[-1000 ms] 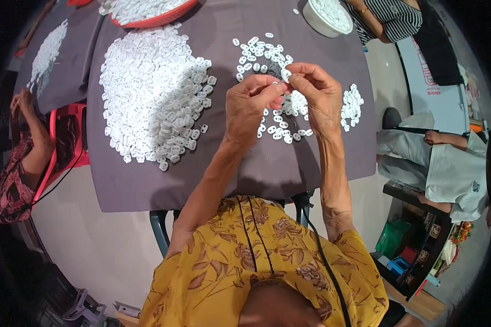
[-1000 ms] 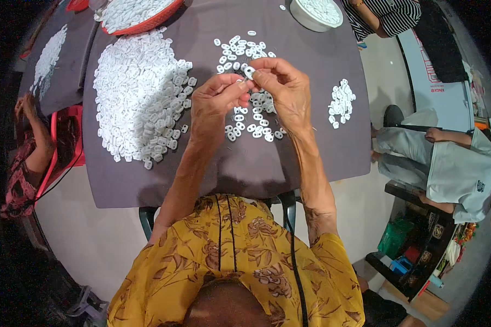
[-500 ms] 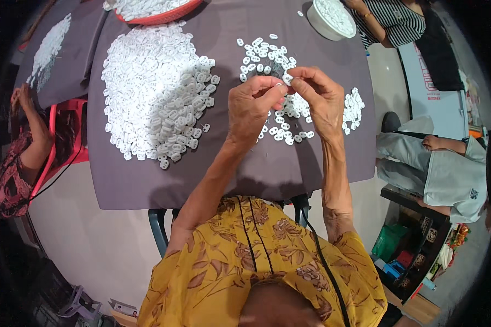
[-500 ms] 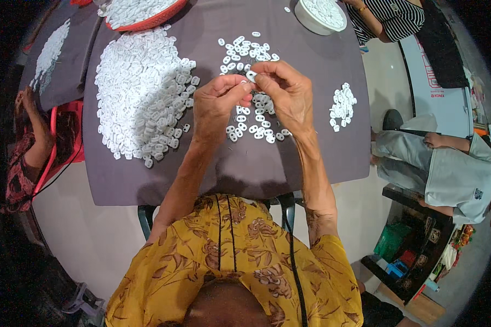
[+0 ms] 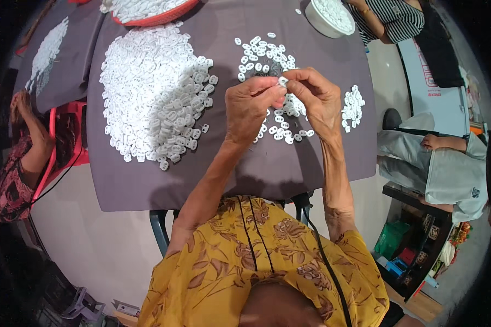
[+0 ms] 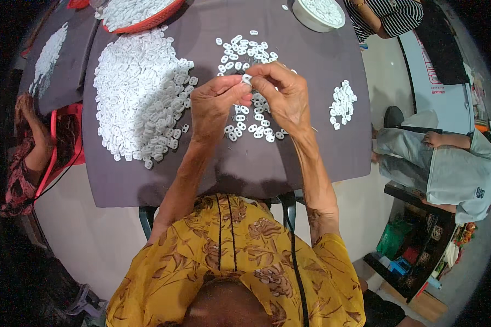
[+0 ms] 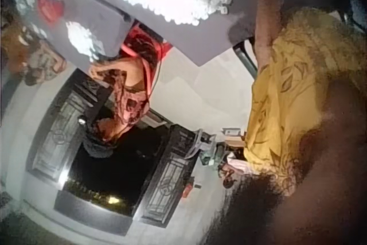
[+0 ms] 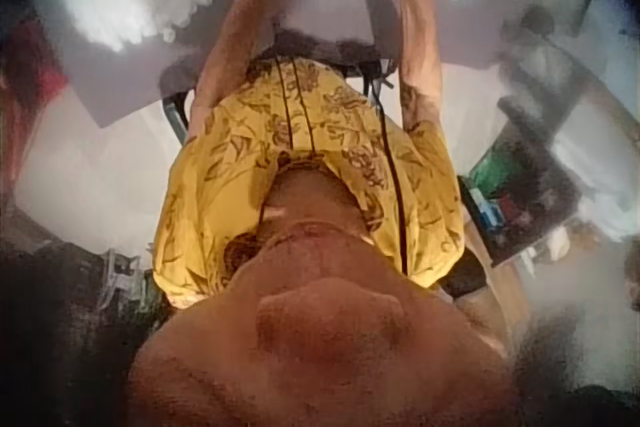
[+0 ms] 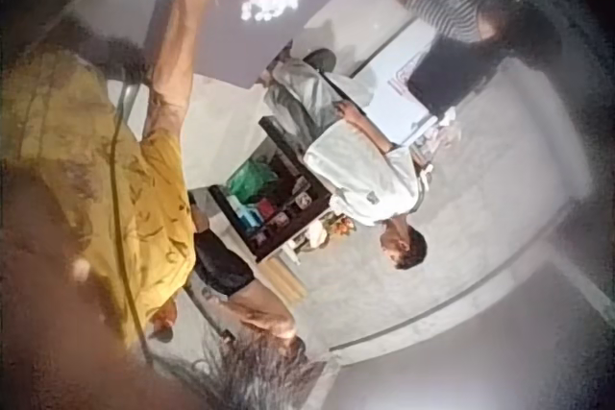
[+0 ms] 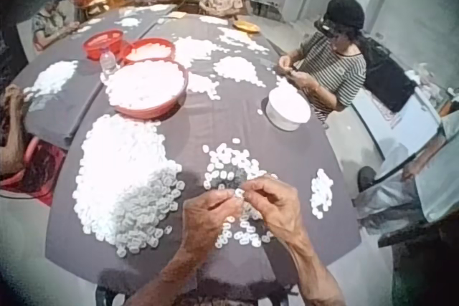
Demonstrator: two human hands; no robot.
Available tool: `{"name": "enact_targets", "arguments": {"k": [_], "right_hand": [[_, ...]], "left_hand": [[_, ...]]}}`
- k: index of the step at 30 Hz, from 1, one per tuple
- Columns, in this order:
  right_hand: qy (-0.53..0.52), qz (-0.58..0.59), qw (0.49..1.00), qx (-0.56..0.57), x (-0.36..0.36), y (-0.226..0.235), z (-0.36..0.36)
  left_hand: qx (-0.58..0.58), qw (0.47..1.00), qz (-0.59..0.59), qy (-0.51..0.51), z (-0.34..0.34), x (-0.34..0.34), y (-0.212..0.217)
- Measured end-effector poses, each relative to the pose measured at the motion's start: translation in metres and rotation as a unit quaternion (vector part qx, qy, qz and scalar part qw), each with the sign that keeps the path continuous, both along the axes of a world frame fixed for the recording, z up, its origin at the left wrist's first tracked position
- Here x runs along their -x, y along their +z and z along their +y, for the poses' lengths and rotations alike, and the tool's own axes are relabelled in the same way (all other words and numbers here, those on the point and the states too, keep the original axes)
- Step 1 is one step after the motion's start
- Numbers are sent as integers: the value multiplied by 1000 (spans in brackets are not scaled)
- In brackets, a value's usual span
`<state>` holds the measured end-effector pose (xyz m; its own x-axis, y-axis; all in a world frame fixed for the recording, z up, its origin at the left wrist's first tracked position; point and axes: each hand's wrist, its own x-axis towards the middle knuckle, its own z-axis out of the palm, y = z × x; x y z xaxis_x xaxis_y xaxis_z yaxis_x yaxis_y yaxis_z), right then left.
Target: The recorder is manually assembling small grey components into white plastic clips at a workshop table.
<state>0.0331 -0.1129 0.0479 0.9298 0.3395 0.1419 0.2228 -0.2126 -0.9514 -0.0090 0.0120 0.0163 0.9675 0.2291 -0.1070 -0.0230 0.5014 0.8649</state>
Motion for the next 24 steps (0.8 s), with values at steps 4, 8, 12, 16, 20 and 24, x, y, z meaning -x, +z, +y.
{"name": "enact_targets", "arguments": {"k": [4, 8, 12, 16, 20, 24], "right_hand": [[5, -5, 1000, -2, -2, -2, 0], [8, 18, 999, 29, -4, -8, -4], [34, 1, 998, 50, -7, -12, -8], [19, -115, 988, 100, -1, -10, 2], [36, -258, 945, 197, -2, -15, 2], [45, -270, 937, 216, -3, -15, 0]], "left_hand": [[3, 1000, 6, -8, 1, -1, -3], [11, 1000, -4, -21, 1, -3, -5], [50, 996, 49, -61, 5, -4, -5], [79, 992, 75, -68, 7, -6, -12], [100, 990, 68, -71, 6, -5, -14], [101, 988, 73, -92, 7, -8, -16]]}}
